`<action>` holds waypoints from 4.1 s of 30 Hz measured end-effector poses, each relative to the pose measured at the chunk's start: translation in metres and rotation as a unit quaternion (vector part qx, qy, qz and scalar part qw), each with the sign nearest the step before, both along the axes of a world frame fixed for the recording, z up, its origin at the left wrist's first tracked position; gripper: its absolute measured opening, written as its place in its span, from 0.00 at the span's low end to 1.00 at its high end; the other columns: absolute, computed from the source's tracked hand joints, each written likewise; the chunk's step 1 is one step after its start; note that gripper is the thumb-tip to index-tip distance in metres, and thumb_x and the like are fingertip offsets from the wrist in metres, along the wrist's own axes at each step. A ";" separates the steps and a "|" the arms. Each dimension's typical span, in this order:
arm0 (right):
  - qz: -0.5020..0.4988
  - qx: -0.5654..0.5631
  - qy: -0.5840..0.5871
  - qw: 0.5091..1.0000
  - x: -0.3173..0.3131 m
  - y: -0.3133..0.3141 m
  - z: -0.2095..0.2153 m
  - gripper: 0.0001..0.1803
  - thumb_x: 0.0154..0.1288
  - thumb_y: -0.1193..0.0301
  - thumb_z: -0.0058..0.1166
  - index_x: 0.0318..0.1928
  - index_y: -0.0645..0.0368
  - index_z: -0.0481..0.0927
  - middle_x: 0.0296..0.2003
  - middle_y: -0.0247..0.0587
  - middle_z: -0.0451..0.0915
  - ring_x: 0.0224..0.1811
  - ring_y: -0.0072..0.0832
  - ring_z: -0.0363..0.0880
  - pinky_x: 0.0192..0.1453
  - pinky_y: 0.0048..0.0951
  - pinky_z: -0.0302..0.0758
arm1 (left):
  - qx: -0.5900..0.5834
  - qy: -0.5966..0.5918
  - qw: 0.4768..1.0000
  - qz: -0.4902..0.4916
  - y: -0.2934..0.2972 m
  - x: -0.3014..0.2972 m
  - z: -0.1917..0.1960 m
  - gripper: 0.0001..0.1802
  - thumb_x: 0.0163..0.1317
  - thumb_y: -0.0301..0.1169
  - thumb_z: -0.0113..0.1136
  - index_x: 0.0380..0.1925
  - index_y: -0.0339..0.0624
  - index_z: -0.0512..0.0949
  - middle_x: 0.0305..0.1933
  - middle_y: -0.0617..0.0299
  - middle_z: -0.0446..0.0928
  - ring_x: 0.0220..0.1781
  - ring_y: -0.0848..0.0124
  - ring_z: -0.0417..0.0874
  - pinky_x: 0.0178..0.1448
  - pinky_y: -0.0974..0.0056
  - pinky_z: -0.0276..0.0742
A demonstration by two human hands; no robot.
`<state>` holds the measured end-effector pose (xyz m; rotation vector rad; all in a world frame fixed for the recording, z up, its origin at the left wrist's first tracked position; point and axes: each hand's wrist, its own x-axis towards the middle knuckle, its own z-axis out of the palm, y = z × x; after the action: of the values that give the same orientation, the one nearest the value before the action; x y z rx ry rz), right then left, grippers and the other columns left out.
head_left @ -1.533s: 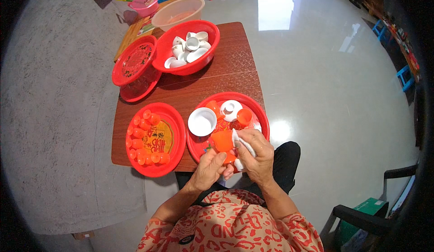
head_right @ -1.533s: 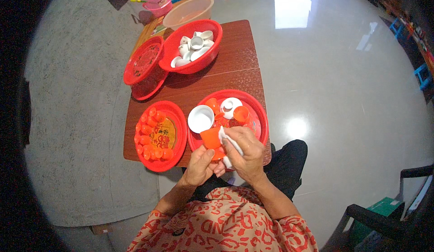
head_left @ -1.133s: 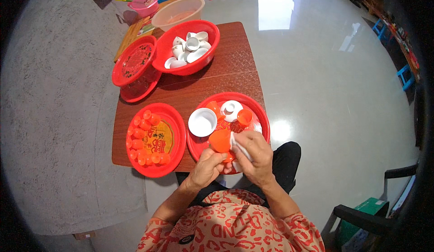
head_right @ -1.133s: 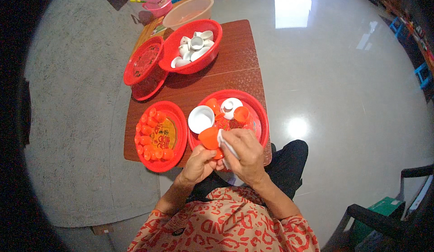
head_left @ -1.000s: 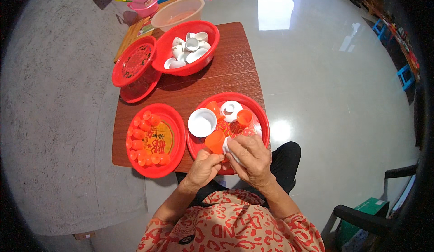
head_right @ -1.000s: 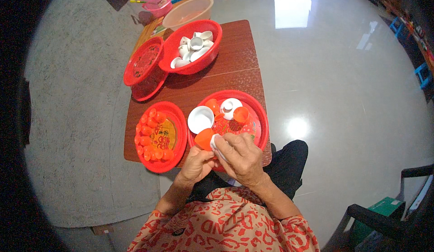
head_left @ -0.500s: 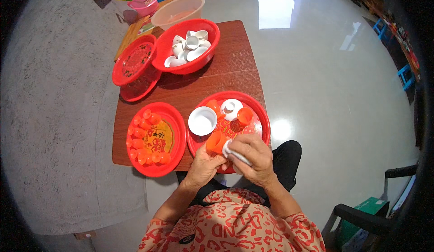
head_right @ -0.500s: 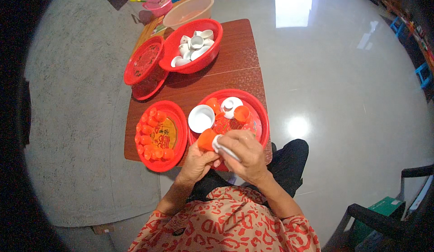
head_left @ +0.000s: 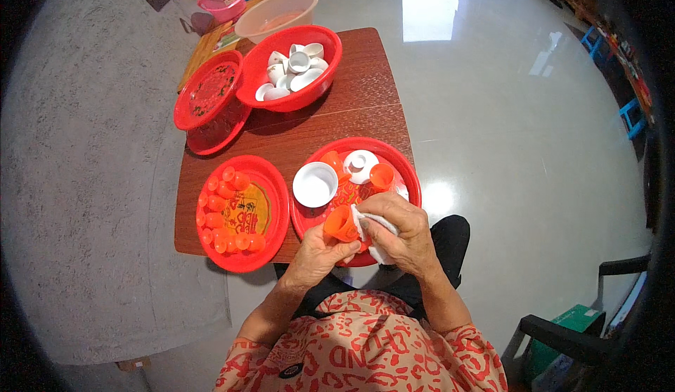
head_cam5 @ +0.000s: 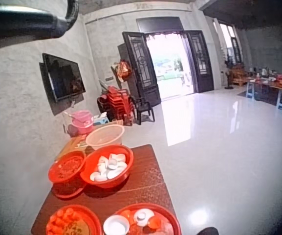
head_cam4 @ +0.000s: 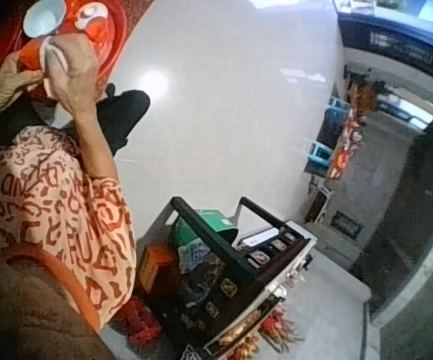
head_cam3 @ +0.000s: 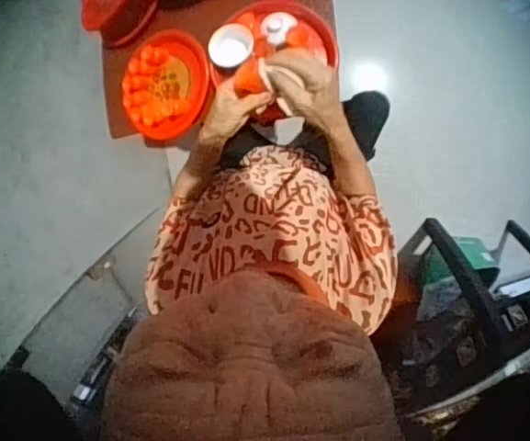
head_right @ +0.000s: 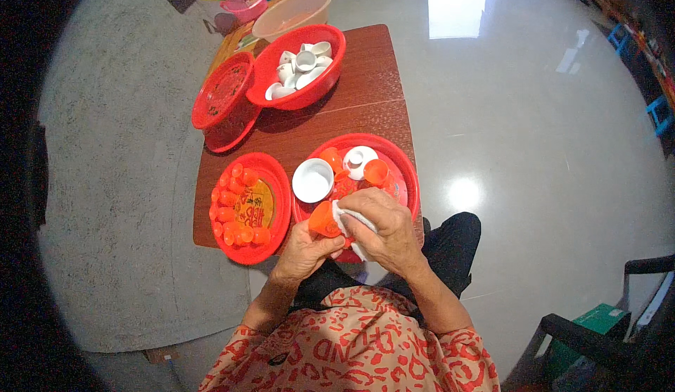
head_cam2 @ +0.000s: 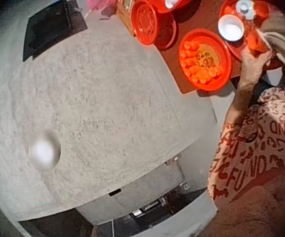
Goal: The person sits on the floor and wipes small orange plastic containers with a white cloth. They pick up each container from a red tray, wipe it thoroughly, and place it back on the tray.
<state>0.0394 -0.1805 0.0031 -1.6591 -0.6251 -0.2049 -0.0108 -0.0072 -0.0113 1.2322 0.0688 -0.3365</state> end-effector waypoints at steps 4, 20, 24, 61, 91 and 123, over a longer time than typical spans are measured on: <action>-0.039 -0.077 -0.099 0.991 -0.005 0.003 0.007 0.14 0.50 0.78 0.61 0.41 0.59 0.81 0.37 0.41 0.80 0.36 0.37 0.78 0.40 0.33 0.74 | -0.019 0.001 1.000 0.007 0.002 0.002 -0.006 0.15 0.62 0.23 0.58 0.49 0.37 0.71 0.36 0.66 0.76 0.31 0.81 0.74 0.34 0.74 0.72; -0.060 -0.015 0.003 0.998 -0.004 0.002 0.002 0.11 0.52 0.79 0.61 0.38 0.61 0.82 0.35 0.42 0.80 0.38 0.35 0.80 0.43 0.32 0.76 | -0.096 -0.015 0.995 -0.025 0.003 0.001 0.002 0.29 0.63 0.19 0.55 0.62 0.44 0.57 0.46 0.62 0.72 0.34 0.79 0.71 0.32 0.74 0.70; -0.075 -0.034 0.004 0.997 -0.002 0.003 -0.008 0.12 0.52 0.80 0.59 0.39 0.62 0.81 0.34 0.44 0.80 0.38 0.37 0.80 0.44 0.32 0.76 | -0.118 0.002 0.993 -0.023 0.001 0.001 0.004 0.31 0.63 0.20 0.54 0.64 0.45 0.55 0.49 0.60 0.72 0.37 0.77 0.74 0.33 0.73 0.72; -0.122 0.028 -0.051 0.991 -0.014 0.026 -0.014 0.16 0.50 0.84 0.62 0.42 0.60 0.82 0.37 0.41 0.74 0.38 0.30 0.75 0.41 0.27 0.73 | -0.136 -0.048 0.977 0.156 -0.028 0.013 -0.019 0.23 0.75 0.48 0.29 0.46 0.43 0.69 0.42 0.62 0.74 0.43 0.72 0.76 0.52 0.64 0.73; 0.034 -0.027 -0.022 0.999 0.001 -0.020 -0.004 0.14 0.49 0.83 0.61 0.39 0.61 0.82 0.35 0.42 0.77 0.38 0.31 0.78 0.42 0.29 0.74 | 0.012 -0.026 0.999 -0.025 0.016 0.018 0.025 0.18 0.71 0.35 0.49 0.43 0.27 0.76 0.54 0.58 0.66 0.31 0.80 0.76 0.33 0.77 0.72; -0.051 -0.112 -0.077 0.989 -0.015 -0.015 0.017 0.13 0.50 0.80 0.61 0.40 0.59 0.81 0.34 0.42 0.77 0.35 0.37 0.78 0.37 0.32 0.75 | 0.165 -0.227 0.950 0.133 -0.006 0.007 0.011 0.09 0.64 0.20 0.54 0.43 0.31 0.75 0.64 0.53 0.61 0.54 0.69 0.76 0.48 0.69 0.79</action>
<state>0.0241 -0.1953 0.0197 -1.9060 -0.6995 -0.3494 -0.0037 -0.0134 -0.0004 1.5849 -0.1101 0.2086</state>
